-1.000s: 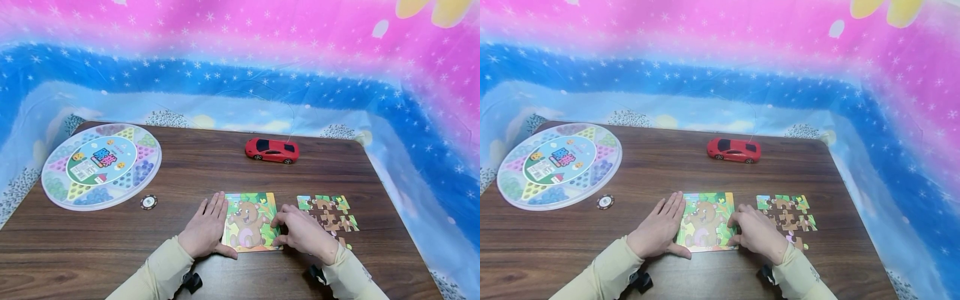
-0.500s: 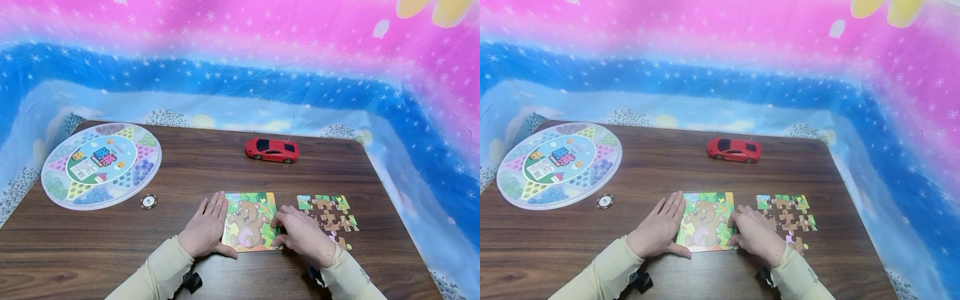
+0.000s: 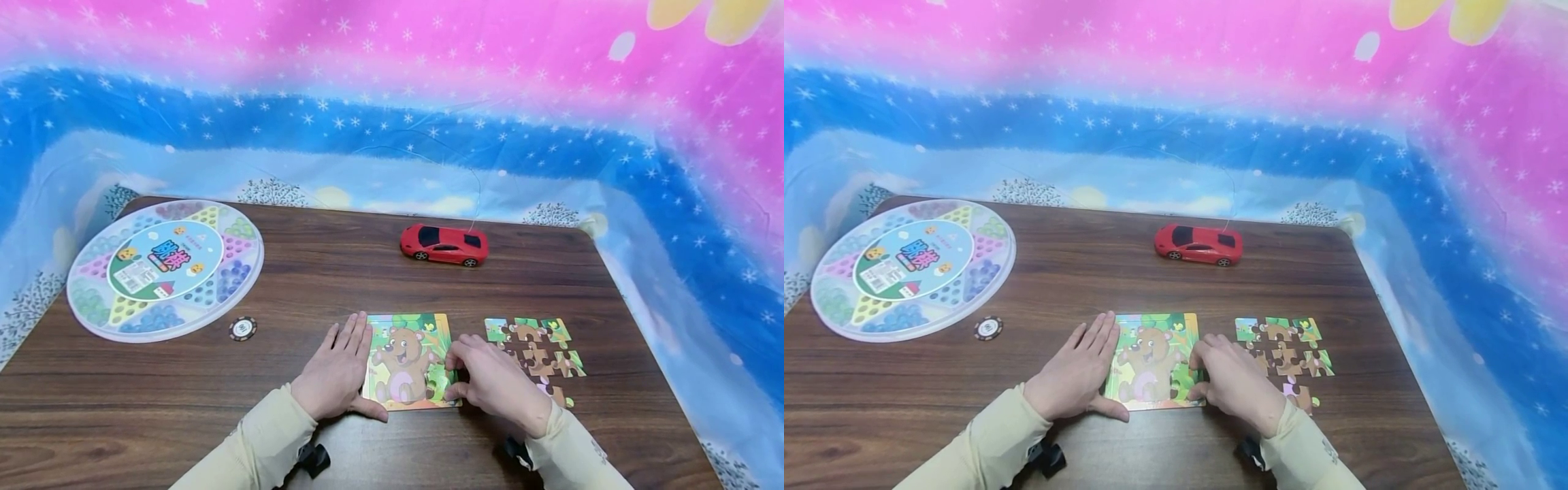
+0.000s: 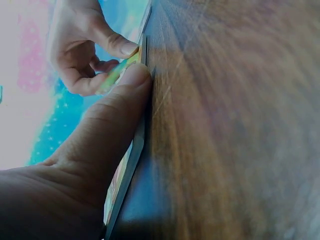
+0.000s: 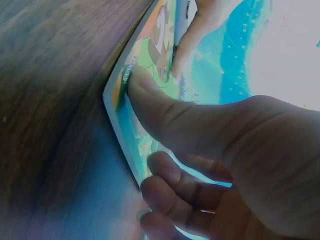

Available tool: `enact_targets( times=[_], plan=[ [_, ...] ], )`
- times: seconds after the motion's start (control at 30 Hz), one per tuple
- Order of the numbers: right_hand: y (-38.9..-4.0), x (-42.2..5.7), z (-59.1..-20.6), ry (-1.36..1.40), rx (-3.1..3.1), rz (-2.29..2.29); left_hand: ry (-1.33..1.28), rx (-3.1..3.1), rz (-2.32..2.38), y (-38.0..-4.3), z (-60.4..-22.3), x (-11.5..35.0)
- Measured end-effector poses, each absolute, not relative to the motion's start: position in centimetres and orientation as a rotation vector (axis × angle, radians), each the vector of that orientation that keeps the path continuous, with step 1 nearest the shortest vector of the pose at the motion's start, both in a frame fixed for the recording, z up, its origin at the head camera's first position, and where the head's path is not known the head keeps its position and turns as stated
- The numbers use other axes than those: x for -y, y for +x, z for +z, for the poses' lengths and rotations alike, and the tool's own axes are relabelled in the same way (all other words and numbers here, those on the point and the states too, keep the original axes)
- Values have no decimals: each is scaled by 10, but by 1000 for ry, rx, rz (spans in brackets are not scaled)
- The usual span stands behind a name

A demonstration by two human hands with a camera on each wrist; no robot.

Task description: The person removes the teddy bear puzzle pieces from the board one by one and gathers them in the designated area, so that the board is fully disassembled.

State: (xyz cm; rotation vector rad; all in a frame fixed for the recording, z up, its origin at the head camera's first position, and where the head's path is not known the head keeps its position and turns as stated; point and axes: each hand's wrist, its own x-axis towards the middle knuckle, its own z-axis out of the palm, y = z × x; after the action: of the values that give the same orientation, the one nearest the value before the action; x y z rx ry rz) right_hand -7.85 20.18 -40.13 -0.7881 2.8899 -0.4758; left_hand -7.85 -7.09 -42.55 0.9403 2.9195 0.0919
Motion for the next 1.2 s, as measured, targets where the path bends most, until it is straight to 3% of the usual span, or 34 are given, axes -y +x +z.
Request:
enact_targets(
  times=[0.63, 1.2],
  plan=[
    [-68, -223, -389, -704, -2562, -1037, 950, -2918, 80, -79, -427, 71],
    [-44, -333, -369, -354, -2916, -1028, 966, -2934, 89, -78, -425, 71]
  ],
)
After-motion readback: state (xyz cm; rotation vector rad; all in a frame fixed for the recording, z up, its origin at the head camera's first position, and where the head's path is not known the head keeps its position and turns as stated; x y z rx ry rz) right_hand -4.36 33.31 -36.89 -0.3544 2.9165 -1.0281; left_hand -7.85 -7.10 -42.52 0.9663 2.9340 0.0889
